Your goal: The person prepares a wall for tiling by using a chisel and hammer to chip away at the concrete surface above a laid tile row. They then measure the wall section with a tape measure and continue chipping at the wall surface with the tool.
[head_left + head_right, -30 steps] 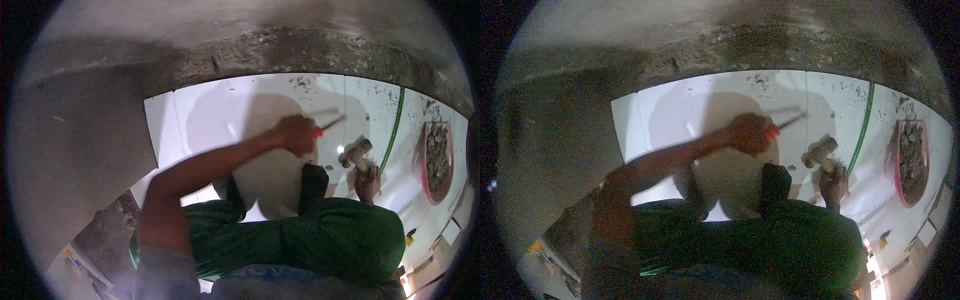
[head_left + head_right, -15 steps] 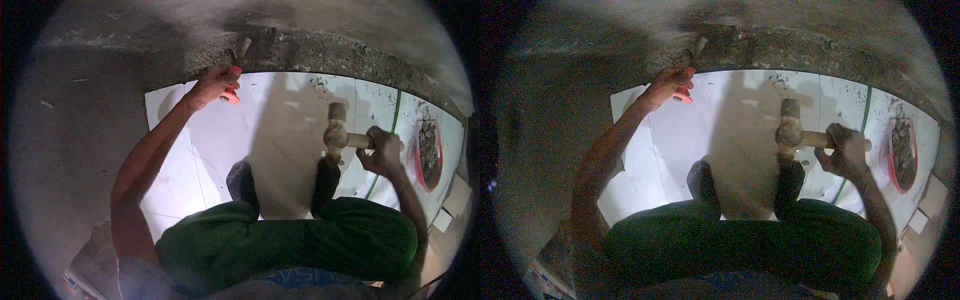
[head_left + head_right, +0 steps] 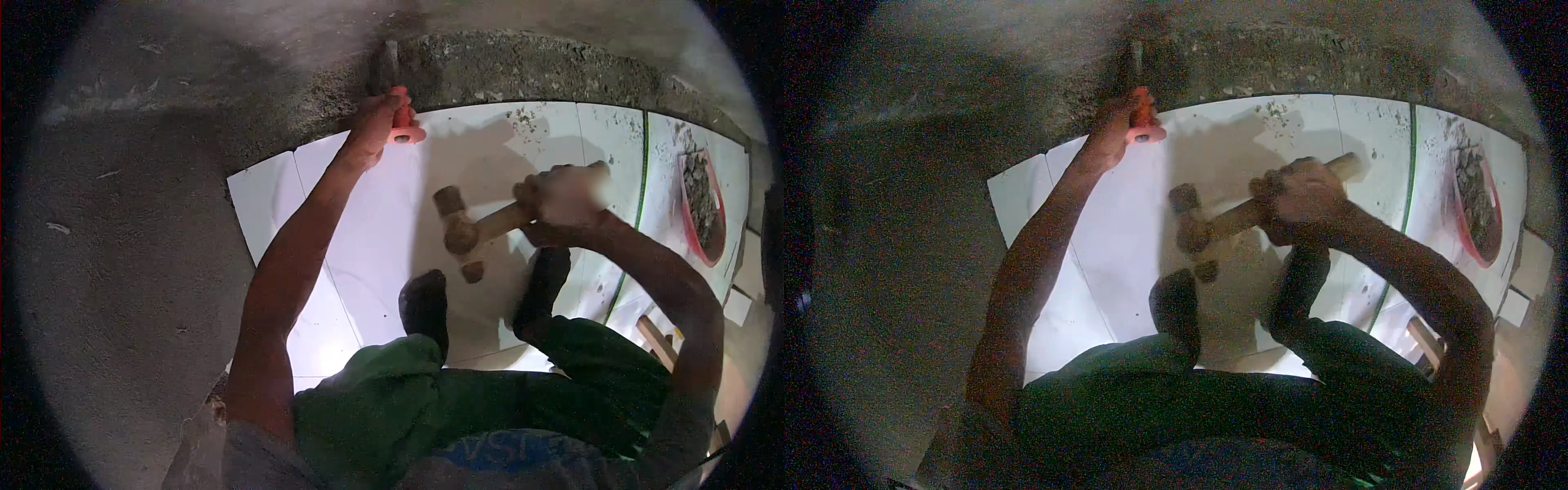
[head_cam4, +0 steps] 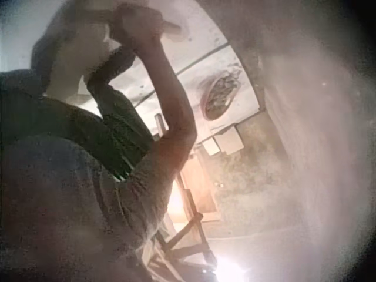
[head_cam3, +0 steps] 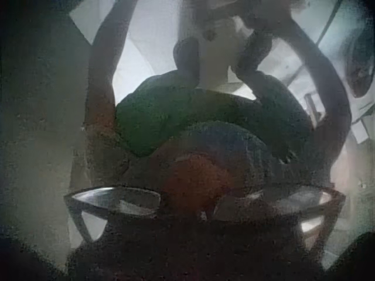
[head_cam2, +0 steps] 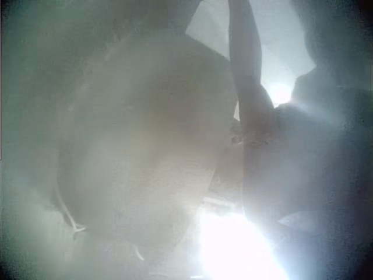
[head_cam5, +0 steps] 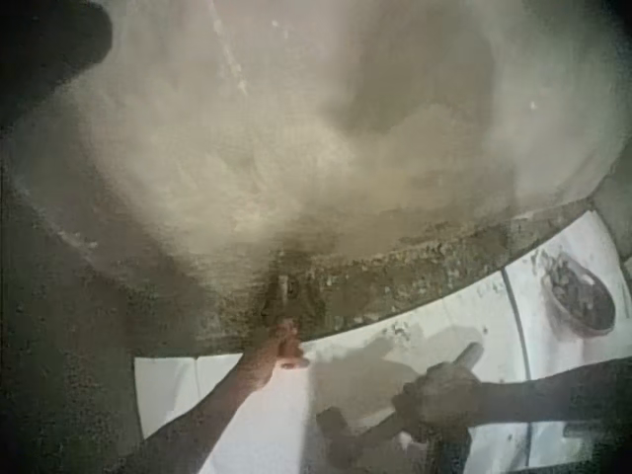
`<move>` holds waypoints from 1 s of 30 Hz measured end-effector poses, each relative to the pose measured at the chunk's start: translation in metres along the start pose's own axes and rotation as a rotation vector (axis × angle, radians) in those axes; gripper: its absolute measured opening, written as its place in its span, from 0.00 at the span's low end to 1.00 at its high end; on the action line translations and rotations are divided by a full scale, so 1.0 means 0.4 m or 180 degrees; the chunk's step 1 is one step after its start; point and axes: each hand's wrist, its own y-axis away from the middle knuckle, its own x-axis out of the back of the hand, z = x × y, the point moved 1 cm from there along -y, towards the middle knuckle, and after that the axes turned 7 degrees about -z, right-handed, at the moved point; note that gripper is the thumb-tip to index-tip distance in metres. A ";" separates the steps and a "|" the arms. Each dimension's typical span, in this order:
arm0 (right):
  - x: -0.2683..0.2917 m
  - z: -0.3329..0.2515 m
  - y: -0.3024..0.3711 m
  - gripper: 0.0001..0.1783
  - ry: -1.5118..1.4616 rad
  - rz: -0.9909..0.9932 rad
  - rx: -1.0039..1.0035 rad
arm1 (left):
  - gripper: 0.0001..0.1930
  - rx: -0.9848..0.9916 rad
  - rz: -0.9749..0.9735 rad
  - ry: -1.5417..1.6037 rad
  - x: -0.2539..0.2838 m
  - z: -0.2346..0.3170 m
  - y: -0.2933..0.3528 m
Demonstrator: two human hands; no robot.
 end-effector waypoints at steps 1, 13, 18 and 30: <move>-0.023 -0.018 -0.004 0.19 -0.0015 0.0027 -0.0015 | 0.14 -0.0051 -0.0023 0.0309 -0.010 -0.003 -0.008; -0.097 0.032 -0.211 0.21 -0.0056 0.0184 -0.0971 | 0.15 -0.0289 -0.0074 0.0024 -0.023 -0.012 -0.090; -0.057 -0.062 -0.089 0.30 0.0185 0.0121 0.0981 | 0.08 -0.0061 0.0177 0.0443 -0.066 0.020 -0.008; -0.029 -0.064 -0.125 0.24 0.0238 0.0545 0.1555 | 0.11 -0.0085 0.0054 0.0487 -0.107 0.072 -0.016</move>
